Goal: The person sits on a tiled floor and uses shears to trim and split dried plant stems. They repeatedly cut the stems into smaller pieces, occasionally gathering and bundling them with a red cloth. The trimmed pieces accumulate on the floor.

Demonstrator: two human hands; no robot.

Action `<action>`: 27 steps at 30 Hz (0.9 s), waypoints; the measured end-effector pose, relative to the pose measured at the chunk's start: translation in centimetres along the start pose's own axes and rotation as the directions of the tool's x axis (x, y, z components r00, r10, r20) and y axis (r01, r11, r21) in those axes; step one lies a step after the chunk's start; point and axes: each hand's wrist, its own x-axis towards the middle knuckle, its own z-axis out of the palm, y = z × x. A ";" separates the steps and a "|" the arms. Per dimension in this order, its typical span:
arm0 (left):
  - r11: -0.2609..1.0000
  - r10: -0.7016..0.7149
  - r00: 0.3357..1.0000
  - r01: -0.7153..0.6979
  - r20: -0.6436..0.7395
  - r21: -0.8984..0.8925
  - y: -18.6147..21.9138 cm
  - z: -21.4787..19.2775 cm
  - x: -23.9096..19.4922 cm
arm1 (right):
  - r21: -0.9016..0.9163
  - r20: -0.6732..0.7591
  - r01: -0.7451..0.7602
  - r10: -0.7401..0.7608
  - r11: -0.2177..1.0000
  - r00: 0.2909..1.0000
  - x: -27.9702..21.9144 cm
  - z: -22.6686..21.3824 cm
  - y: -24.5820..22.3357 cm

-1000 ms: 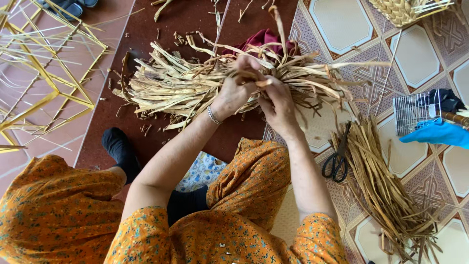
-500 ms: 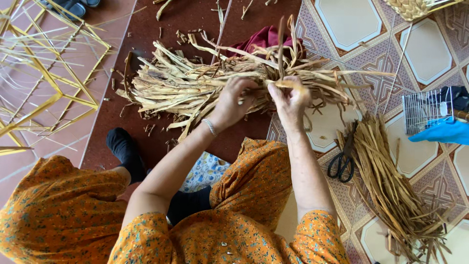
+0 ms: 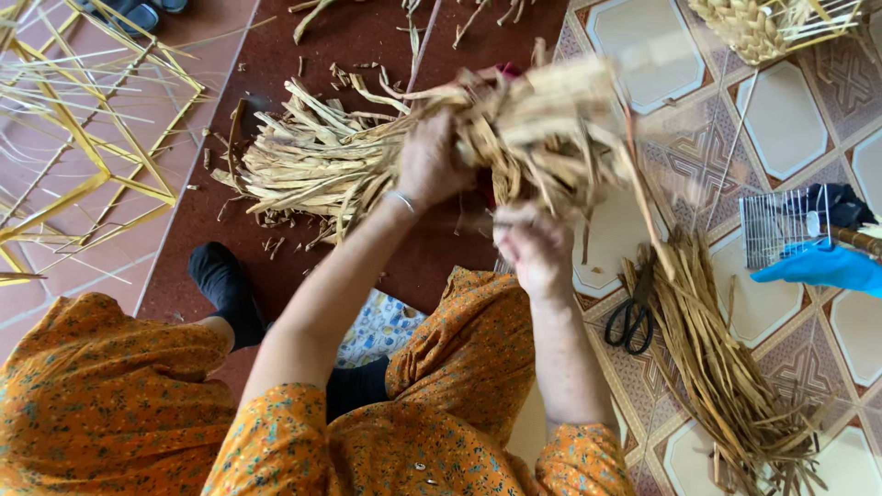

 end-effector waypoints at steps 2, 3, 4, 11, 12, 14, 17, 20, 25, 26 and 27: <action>0.953 -0.052 0.998 0.057 0.025 -0.297 -1.3 -2.0 1.1 | -0.431 0.109 -0.034 0.090 0.901 0.990 -1.0 -1.0 -0.1; 0.879 -0.040 0.999 0.035 0.000 -0.475 -2.0 -3.3 1.8 | -0.621 0.151 -0.020 0.145 0.784 0.978 -1.0 -1.6 0.1; 0.773 -0.032 0.999 0.006 -0.028 -0.635 -2.7 -4.5 2.0 | -0.551 0.099 -0.070 0.148 0.832 0.984 -0.5 -2.0 0.8; 0.431 -0.115 0.989 0.134 0.092 -0.892 -10.1 -10.4 0.5 | 0.064 -0.498 -0.102 0.120 0.993 0.859 5.8 -10.2 4.6; 0.385 -0.115 0.991 0.111 0.072 -0.916 -11.9 -10.7 0.1 | 0.134 -0.597 -0.109 0.168 0.985 0.784 6.5 -11.9 4.8; 0.464 0.018 0.991 -0.126 -0.132 -0.877 -15.6 -11.2 0.1 | 0.155 -0.612 -0.033 0.122 0.987 0.782 7.6 -15.5 5.0; 0.585 0.376 0.843 -0.538 -0.385 -0.607 -21.4 -13.4 1.4 | 0.300 -0.671 0.045 0.177 0.953 0.720 7.1 -20.5 5.1; 0.546 0.386 0.837 -0.546 -0.388 -0.635 -25.2 -17.9 3.3 | 0.270 -0.760 0.074 0.165 0.960 0.629 4.5 -24.9 5.5; 0.349 0.189 0.905 -0.425 -0.381 -0.835 -20.8 -20.9 2.3 | 0.322 -0.779 0.002 0.264 0.947 0.568 -0.9 -27.7 8.0; 0.285 0.152 0.917 -0.398 -0.369 -0.872 -18.7 -21.0 2.3 | 0.346 -0.753 -0.027 0.294 0.938 0.589 -1.8 -27.7 8.5; 0.227 0.126 0.924 -0.382 -0.362 -0.896 -16.7 -21.3 2.6 | 0.370 -0.722 -0.058 0.327 0.927 0.610 -2.5 -27.5 8.9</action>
